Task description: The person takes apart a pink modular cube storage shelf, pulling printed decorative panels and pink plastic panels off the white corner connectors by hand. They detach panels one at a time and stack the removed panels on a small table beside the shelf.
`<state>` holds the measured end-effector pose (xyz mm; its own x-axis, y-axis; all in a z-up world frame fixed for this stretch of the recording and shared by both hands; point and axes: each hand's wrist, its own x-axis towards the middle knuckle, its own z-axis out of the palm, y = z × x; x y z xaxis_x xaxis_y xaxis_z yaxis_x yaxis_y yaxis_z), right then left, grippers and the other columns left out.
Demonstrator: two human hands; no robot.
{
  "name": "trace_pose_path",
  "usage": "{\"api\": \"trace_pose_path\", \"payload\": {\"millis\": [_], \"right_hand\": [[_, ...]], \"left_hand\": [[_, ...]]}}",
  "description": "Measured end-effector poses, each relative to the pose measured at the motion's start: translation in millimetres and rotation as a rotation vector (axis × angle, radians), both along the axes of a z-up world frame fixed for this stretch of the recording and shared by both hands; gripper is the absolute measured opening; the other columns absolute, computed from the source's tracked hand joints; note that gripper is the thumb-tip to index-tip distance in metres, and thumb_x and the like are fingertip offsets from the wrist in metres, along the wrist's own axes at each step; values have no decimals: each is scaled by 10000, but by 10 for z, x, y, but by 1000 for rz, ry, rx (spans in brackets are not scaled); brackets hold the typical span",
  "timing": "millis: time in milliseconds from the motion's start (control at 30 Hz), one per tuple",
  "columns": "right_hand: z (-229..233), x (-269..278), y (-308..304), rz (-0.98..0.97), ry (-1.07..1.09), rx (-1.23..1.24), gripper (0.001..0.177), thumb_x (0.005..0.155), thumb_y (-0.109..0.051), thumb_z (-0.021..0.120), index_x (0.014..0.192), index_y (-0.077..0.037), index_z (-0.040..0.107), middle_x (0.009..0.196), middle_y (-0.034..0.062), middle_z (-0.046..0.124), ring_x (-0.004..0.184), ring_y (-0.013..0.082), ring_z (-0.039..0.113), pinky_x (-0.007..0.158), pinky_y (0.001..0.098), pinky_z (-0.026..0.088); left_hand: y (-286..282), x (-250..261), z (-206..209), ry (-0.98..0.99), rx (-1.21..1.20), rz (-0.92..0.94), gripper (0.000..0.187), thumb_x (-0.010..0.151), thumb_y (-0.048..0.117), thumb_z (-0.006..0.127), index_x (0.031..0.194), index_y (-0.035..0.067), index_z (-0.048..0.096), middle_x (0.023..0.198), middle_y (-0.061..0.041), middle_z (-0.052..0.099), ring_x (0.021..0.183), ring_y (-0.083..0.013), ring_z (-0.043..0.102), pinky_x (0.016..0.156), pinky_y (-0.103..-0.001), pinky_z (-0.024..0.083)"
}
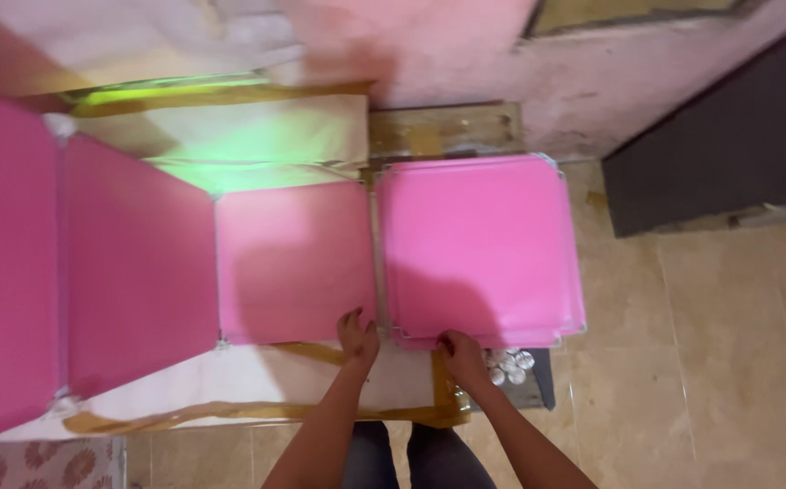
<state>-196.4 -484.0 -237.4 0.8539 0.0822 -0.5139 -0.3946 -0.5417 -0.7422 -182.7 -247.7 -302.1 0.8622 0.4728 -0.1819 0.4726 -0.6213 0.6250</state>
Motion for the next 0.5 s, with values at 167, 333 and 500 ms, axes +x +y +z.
{"api": "trace_pose_path", "payload": {"millis": [167,333,500], "right_hand": [[-45,260,548,113,119,175,269,947,-116,621,1194,-34,688,945,101,767,823,191,723,780,339,591],[-87,467,958,194,106,158,345,951,-98,589,1286,-41,647,1046,119,752,920,233,730,847,351,592],[-127,495,1140,636,-243,-242,355,910,-19,598,1258,-39,663,1275,146,659,1206,351,570,1023,442,471]], "left_hand": [[570,-158,92,324,-295,348,673,848,262,725,1432,4,513,1439,-232,527,1358,-385,485,1132,-440,406],[967,-240,94,277,-335,347,678,853,287,704,1437,0,513,1472,-232,517,1389,-372,478,1153,-428,390],[1279,-287,38,264,-119,-35,526,890,268,666,1343,7,612,1476,-244,498,1413,-389,439,1179,-436,351]]}}
